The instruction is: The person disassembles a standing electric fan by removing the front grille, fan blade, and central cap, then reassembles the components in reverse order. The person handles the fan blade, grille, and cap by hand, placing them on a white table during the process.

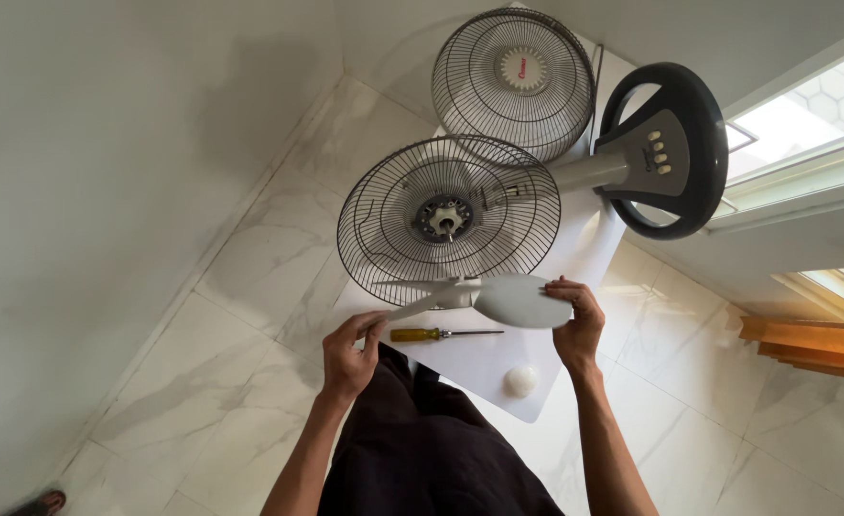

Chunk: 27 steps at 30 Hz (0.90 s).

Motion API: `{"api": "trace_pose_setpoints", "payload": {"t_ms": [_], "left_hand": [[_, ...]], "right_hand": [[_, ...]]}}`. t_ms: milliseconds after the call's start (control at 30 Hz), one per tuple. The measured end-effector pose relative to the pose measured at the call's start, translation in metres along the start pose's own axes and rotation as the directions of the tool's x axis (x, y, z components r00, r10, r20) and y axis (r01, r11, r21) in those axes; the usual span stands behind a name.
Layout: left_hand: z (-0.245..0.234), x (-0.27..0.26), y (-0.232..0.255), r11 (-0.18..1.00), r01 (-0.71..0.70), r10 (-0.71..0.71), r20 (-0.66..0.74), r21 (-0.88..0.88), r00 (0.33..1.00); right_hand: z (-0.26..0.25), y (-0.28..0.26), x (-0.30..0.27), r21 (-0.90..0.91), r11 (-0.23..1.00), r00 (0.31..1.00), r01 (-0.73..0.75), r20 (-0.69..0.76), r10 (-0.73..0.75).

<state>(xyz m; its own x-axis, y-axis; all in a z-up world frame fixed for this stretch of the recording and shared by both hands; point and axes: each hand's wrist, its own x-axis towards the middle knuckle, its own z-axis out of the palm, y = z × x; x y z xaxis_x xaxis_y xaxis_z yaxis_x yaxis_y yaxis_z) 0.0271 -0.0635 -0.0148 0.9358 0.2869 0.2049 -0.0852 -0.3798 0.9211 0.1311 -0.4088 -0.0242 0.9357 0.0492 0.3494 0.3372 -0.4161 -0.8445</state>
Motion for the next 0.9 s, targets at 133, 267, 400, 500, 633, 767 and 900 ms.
{"api": "trace_pose_setpoints", "payload": {"t_ms": [133,267,400,500,633,767,900], "left_hand": [[0.002,0.013,-0.006,0.994,0.101,-0.101,0.004,-0.049,0.995],[0.003,0.028,-0.007,0.978,0.207,-0.207,0.026,-0.015,0.978],[0.005,0.042,-0.008,0.956,0.289,-0.287,0.054,-0.049,0.957],[0.008,0.051,-0.01,0.955,0.288,-0.285,0.046,-0.076,0.957],[0.011,0.059,-0.012,0.93,0.363,-0.359,0.06,-0.058,0.931],[0.014,0.066,-0.015,0.905,0.423,-0.42,0.067,-0.04,0.905],[0.018,0.071,-0.014,0.91,0.398,-0.396,0.043,-0.12,0.917]], "right_hand": [[0.004,0.002,0.011,0.031,0.995,0.995,-0.098,0.01,0.098],[0.009,-0.003,0.024,0.025,0.973,0.974,-0.227,0.021,0.227],[0.017,-0.009,0.04,-0.019,0.967,0.967,-0.254,0.015,0.254],[0.022,-0.011,0.054,-0.064,0.963,0.964,-0.262,0.021,0.263],[0.028,-0.013,0.069,-0.075,0.955,0.956,-0.288,0.031,0.291],[0.033,-0.011,0.081,-0.11,0.955,0.959,-0.276,0.028,0.281],[0.036,-0.006,0.089,-0.144,0.95,0.959,-0.276,0.02,0.281]]}}
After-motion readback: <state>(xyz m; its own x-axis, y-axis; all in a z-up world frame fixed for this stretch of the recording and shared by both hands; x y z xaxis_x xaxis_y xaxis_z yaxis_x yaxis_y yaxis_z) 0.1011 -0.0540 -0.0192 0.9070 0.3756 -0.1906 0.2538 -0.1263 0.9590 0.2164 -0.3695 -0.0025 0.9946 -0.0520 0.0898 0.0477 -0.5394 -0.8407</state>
